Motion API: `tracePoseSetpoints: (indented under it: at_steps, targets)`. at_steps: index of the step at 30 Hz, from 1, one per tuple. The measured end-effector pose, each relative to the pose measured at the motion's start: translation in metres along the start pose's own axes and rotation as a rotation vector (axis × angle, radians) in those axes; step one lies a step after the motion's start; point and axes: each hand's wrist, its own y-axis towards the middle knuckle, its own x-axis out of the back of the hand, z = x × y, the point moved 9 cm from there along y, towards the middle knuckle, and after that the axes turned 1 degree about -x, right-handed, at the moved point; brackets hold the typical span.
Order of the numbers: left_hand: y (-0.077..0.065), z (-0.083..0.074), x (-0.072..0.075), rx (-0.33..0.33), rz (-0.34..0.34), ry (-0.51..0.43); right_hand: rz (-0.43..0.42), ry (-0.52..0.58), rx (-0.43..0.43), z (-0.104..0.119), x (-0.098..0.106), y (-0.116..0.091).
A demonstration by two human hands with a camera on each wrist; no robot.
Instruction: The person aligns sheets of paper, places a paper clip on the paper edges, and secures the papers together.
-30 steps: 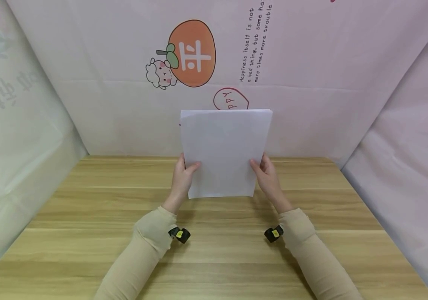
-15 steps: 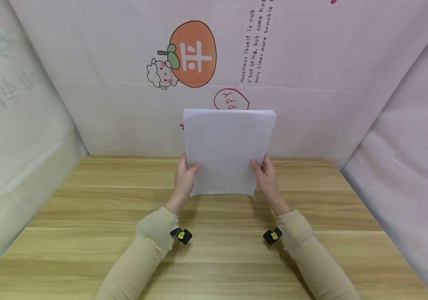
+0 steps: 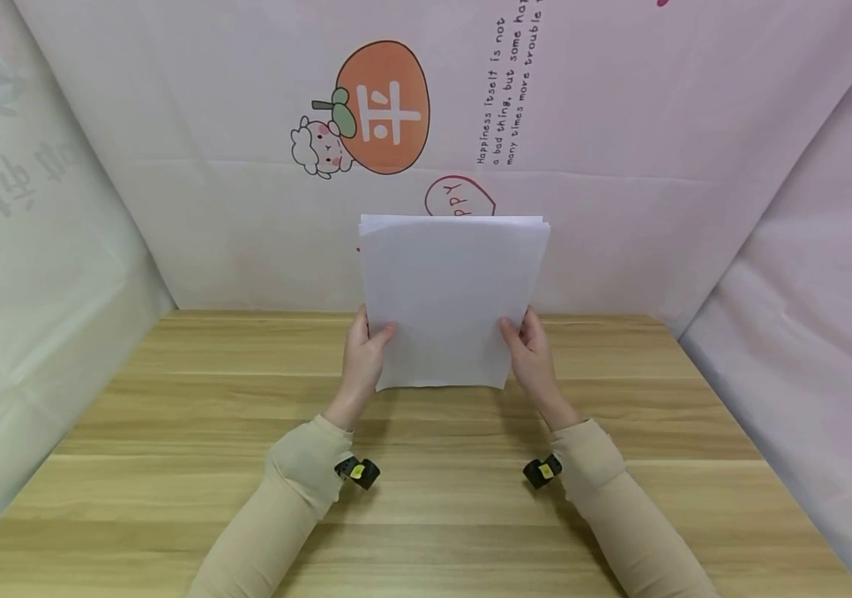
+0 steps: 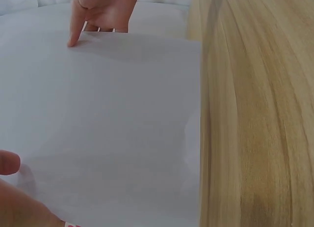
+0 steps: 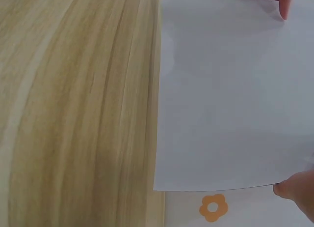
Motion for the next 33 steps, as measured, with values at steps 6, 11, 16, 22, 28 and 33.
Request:
tracePoseSetpoints:
  at_steps: [6, 11, 16, 22, 28, 33]
  targets:
    - [-0.001, 0.002, 0.000, 0.032, 0.018, -0.013, 0.002, -0.011, 0.003, -0.001, 0.000, -0.001]
    - [-0.004, -0.002, 0.003, 0.113, 0.025, -0.019, 0.018, 0.015, -0.021, -0.002, -0.001, -0.002]
    - [0.004, -0.004, 0.006, 0.037, -0.002, -0.005, 0.017, 0.000, -0.023, -0.001, -0.001, -0.001]
    - [0.008, -0.019, 0.007, 0.017, 0.015, -0.007, -0.007, 0.009, -0.016, 0.003, 0.001, 0.004]
    - [0.007, -0.037, 0.003, 0.009, 0.048, -0.017, -0.008, 0.017, 0.007, 0.011, 0.002, 0.007]
    - [0.014, -0.034, 0.002, -0.025, 0.044, -0.065, -0.003, 0.027, 0.041, 0.019, 0.002, 0.011]
